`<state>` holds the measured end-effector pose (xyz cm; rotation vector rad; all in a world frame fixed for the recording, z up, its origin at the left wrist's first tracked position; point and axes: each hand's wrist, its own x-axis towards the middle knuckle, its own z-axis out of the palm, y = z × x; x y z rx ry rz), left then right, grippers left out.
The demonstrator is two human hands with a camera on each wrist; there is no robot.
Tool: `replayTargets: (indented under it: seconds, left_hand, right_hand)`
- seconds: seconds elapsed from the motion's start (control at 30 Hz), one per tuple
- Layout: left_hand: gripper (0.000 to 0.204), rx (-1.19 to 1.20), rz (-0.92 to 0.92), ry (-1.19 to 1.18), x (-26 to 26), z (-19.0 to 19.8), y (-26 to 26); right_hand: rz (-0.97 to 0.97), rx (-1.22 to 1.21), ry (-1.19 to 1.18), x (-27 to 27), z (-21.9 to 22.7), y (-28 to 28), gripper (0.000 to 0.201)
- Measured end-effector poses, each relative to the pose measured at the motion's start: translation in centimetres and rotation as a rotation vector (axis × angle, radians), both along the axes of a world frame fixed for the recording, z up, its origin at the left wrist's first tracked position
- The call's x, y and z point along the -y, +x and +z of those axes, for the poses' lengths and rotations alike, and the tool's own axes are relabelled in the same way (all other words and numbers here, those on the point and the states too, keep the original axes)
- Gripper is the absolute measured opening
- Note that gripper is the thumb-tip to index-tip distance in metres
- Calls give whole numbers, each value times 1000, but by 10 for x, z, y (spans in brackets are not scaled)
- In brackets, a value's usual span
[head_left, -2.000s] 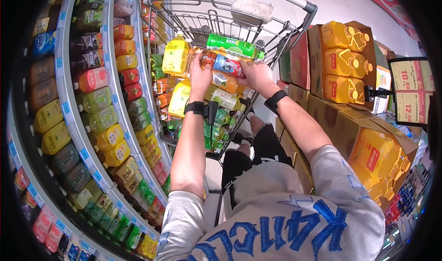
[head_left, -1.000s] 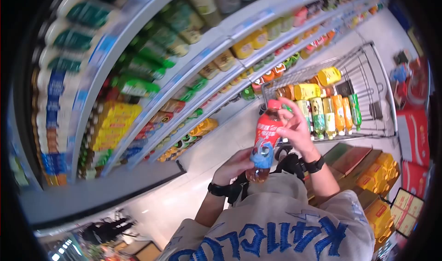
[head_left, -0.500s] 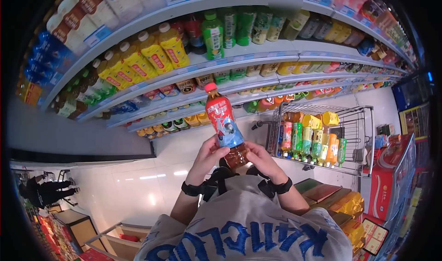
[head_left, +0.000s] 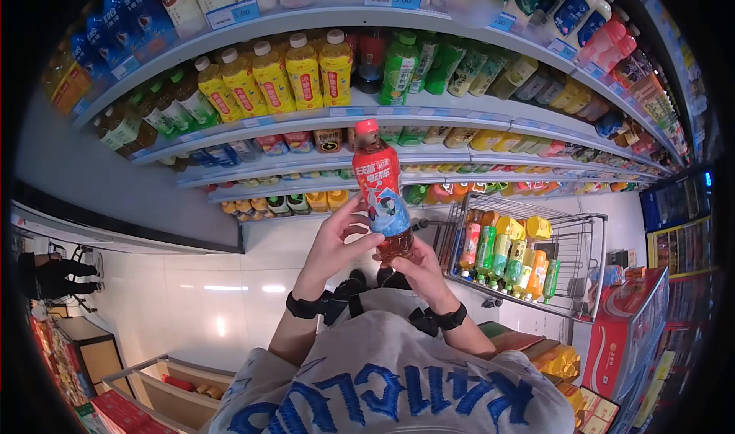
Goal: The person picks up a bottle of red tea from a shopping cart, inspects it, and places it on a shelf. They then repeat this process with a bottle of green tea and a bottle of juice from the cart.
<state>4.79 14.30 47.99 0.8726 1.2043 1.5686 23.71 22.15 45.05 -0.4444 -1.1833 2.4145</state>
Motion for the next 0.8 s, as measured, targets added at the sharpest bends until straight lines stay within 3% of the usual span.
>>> replayTargets:
  seconds: [0.13, 0.3, 0.33, 0.4, 0.43, 0.5, 0.53, 0.57, 0.63, 0.73, 0.8]
  left_hand:
    - [79, 59, 44, 1, -6, 6, 8]
    - [57, 69, 67, 86, -17, 13, 15]
    - [47, 119, 127, 65, -19, 19, 19]
    - [45, 135, 145, 68, -24, 20, 17]
    - [44, 151, 159, 72, -27, 20, 14]
    - [41, 158, 151, 65, -32, 16, 14]
    - [40, 243, 174, 56, -35, 14, 15]
    - [38, 326, 196, 49, -39, 12, 16]
    - [37, 272, 205, 78, -47, 14, 18]
    - [38, 258, 184, 170, -53, 17, 17]
    - [43, 45, 139, 167, -54, 16, 9]
  right_hand:
    - [-145, 128, 152, 9, 0, -11, 62]
    - [-385, 124, 342, 11, 15, -20, 67]
    - [-384, 120, 342, 6, 14, -17, 67]
    - [-320, 188, 678, -13, 10, -7, 63]
    - [-318, 180, 682, -24, 7, -4, 63]
    - [-124, 72, 410, -44, -3, 0, 61]
    - [101, -66, 87, -51, -6, 0, 67]
    - [101, -78, 92, -57, -8, 1, 67]
    - [437, -246, -302, -65, 2, 2, 69]
    - [349, -246, -158, -75, 8, 4, 68]
    - [289, -225, -70, -81, 12, 4, 69]
